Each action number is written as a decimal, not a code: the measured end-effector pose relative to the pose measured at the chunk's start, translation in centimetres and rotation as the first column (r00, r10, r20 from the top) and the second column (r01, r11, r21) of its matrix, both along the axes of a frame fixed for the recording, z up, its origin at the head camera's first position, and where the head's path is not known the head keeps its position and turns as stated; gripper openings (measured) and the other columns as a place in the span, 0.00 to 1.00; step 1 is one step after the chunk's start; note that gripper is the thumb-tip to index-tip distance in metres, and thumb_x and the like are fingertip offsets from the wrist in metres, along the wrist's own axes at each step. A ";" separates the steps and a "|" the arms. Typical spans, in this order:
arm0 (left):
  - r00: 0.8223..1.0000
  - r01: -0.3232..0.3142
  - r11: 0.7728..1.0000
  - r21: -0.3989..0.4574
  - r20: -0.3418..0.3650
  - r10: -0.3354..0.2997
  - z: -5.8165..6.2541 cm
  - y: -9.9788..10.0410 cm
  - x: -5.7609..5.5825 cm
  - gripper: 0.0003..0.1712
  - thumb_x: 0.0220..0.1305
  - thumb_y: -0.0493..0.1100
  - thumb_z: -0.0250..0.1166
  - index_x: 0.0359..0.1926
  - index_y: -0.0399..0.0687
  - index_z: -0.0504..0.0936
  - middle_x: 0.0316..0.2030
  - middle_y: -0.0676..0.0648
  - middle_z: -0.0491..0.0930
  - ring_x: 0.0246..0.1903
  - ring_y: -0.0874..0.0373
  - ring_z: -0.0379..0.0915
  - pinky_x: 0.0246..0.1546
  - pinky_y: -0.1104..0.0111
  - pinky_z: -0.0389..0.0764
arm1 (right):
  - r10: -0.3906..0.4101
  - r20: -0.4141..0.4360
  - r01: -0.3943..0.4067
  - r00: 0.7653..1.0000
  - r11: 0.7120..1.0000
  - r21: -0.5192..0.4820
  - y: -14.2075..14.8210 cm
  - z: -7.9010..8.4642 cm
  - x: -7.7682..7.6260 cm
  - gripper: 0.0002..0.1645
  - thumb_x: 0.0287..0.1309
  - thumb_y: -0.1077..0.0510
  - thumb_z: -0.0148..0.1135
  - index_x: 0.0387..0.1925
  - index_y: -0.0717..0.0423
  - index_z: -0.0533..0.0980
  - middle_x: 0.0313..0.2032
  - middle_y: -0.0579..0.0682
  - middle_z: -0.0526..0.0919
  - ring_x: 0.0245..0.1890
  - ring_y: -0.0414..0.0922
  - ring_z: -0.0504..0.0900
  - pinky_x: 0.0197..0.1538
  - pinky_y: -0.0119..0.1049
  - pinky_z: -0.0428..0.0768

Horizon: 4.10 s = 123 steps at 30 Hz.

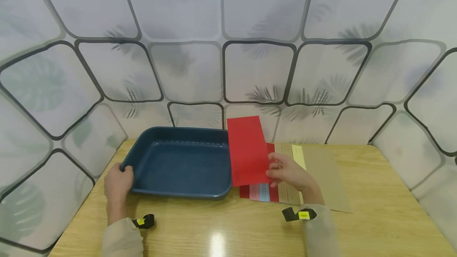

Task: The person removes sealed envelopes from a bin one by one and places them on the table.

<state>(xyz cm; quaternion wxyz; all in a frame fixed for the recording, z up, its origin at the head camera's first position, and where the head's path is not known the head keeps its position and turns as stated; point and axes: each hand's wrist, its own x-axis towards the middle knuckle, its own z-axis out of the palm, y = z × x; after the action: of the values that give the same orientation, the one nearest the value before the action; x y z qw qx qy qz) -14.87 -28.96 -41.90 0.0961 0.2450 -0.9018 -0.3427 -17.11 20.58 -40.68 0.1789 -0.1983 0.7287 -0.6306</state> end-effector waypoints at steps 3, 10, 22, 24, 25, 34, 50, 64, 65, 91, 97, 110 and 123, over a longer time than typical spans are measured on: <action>1.000 -0.002 1.000 0.002 0.001 0.002 0.0 0.0 -0.1 0.25 0.63 0.45 0.42 0.53 0.31 0.69 0.49 0.24 0.71 0.44 0.30 0.67 0.34 0.41 0.70 | 0.007 -0.024 -0.007 1.000 1.000 -0.006 0.6 0.1 0.2 0.16 0.53 0.70 0.57 0.41 0.67 0.61 0.18 0.46 0.58 0.18 0.47 0.73 0.27 0.57 0.81; 1.000 -0.003 1.000 0.000 0.002 0.003 0.1 0.0 -0.1 0.25 0.64 0.45 0.41 0.53 0.31 0.69 0.49 0.24 0.71 0.44 0.30 0.67 0.34 0.40 0.70 | 0.010 -0.054 -0.009 0.999 0.999 0.033 2.4 0.3 0.6 0.24 0.55 0.70 0.56 0.54 0.61 0.64 0.34 0.63 0.80 0.28 0.61 0.78 0.29 0.62 0.80; 1.000 0.000 1.000 -0.007 0.001 0.000 0.0 -0.1 -0.1 0.25 0.63 0.45 0.41 0.53 0.31 0.68 0.49 0.24 0.70 0.44 0.30 0.67 0.33 0.41 0.69 | -0.006 -0.026 0.005 1.000 0.999 -0.043 5.6 0.2 1.4 0.42 0.54 0.71 0.56 0.67 0.56 0.50 0.36 0.63 0.80 0.24 0.60 0.78 0.28 0.54 0.82; 1.000 -0.001 1.000 -0.009 0.003 0.001 0.0 -0.1 -0.1 0.25 0.63 0.45 0.41 0.53 0.31 0.69 0.49 0.24 0.70 0.44 0.30 0.67 0.33 0.41 0.69 | 0.011 -0.027 -0.013 1.000 0.997 -0.079 6.1 -0.1 1.5 0.43 0.54 0.72 0.56 0.68 0.55 0.49 0.37 0.62 0.81 0.25 0.55 0.79 0.28 0.55 0.82; 1.000 -0.002 1.000 -0.010 0.005 0.002 0.0 -0.1 -0.1 0.25 0.63 0.45 0.41 0.52 0.31 0.69 0.49 0.24 0.70 0.43 0.30 0.67 0.33 0.41 0.69 | 0.016 -0.029 -0.019 0.999 0.996 -0.090 6.3 -0.1 1.6 0.44 0.54 0.73 0.56 0.68 0.55 0.49 0.38 0.62 0.81 0.25 0.56 0.79 0.28 0.54 0.82; 1.000 0.005 1.000 -0.011 0.003 -0.005 0.1 -0.1 0.0 0.25 0.63 0.45 0.41 0.53 0.30 0.68 0.49 0.23 0.71 0.43 0.29 0.67 0.33 0.40 0.69 | -0.001 -0.040 -0.003 0.999 0.996 -0.086 8.7 -0.7 2.4 0.43 0.55 0.73 0.54 0.68 0.55 0.48 0.38 0.60 0.82 0.27 0.55 0.81 0.26 0.45 0.84; 1.000 0.017 1.000 0.003 0.020 -0.017 0.4 0.1 0.1 0.26 0.64 0.45 0.41 0.55 0.28 0.66 0.51 0.23 0.68 0.45 0.29 0.66 0.37 0.40 0.69 | -0.085 -0.036 0.081 0.996 0.991 -0.103 12.9 -0.8 3.5 0.42 0.56 0.73 0.52 0.68 0.56 0.46 0.37 0.52 0.84 0.31 0.51 0.82 0.28 0.45 0.84; 1.000 0.019 1.000 -0.007 0.004 -0.019 0.4 0.2 0.2 0.26 0.64 0.44 0.41 0.54 0.28 0.67 0.49 0.23 0.69 0.45 0.28 0.66 0.38 0.39 0.69 | -0.077 -0.055 0.074 0.996 0.996 -0.044 14.4 -1.1 3.5 0.37 0.57 0.72 0.51 0.66 0.60 0.49 0.36 0.52 0.82 0.31 0.52 0.82 0.27 0.48 0.83; 1.000 0.020 1.000 -0.005 0.005 -0.020 0.3 0.2 0.3 0.26 0.63 0.44 0.41 0.54 0.28 0.67 0.49 0.23 0.70 0.45 0.28 0.66 0.38 0.39 0.69 | -0.072 -0.051 0.071 0.996 0.997 -0.025 14.6 -1.3 3.6 0.37 0.58 0.72 0.52 0.66 0.60 0.49 0.37 0.52 0.83 0.32 0.53 0.81 0.27 0.49 0.83; 1.000 0.009 1.000 0.004 0.004 -0.009 0.2 0.1 0.1 0.26 0.63 0.43 0.41 0.55 0.28 0.66 0.52 0.23 0.68 0.47 0.29 0.64 0.42 0.39 0.68 | -0.157 -0.007 0.157 0.988 0.987 0.044 22.0 -2.2 6.8 0.38 0.59 0.72 0.49 0.67 0.55 0.47 0.34 0.44 0.82 0.30 0.47 0.81 0.29 0.48 0.83; 1.000 0.005 1.000 -0.008 0.002 -0.005 0.3 0.0 -0.1 0.26 0.63 0.44 0.41 0.55 0.29 0.67 0.52 0.23 0.68 0.47 0.28 0.64 0.41 0.38 0.67 | -0.221 0.025 0.219 0.975 0.973 0.077 22.7 -1.9 7.2 0.38 0.59 0.70 0.52 0.66 0.49 0.50 0.36 0.44 0.83 0.31 0.47 0.81 0.30 0.43 0.84; 1.000 0.014 1.000 -0.017 -0.011 -0.014 0.3 0.1 -0.1 0.25 0.63 0.43 0.42 0.54 0.28 0.68 0.50 0.22 0.69 0.46 0.28 0.65 0.40 0.39 0.68 | -0.280 0.047 0.275 0.959 0.957 0.091 23.1 -2.4 7.8 0.36 0.58 0.72 0.51 0.64 0.44 0.54 0.31 0.47 0.79 0.30 0.44 0.79 0.29 0.41 0.84; 1.000 0.010 0.999 -0.034 -0.021 -0.011 0.3 0.1 -0.1 0.25 0.62 0.43 0.42 0.52 0.28 0.69 0.49 0.22 0.70 0.45 0.28 0.65 0.40 0.39 0.68 | -0.243 0.079 0.236 0.967 0.968 0.090 23.7 -3.2 7.6 0.28 0.60 0.72 0.49 0.57 0.45 0.61 0.35 0.47 0.80 0.36 0.45 0.80 0.30 0.42 0.84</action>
<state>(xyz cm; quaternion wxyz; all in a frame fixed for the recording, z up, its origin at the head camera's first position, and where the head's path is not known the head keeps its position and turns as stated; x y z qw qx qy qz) -14.98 -28.84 -41.63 0.1080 0.2350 -0.9078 -0.3303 -9.50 44.29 -43.89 0.1416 -0.0733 0.7632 -0.6261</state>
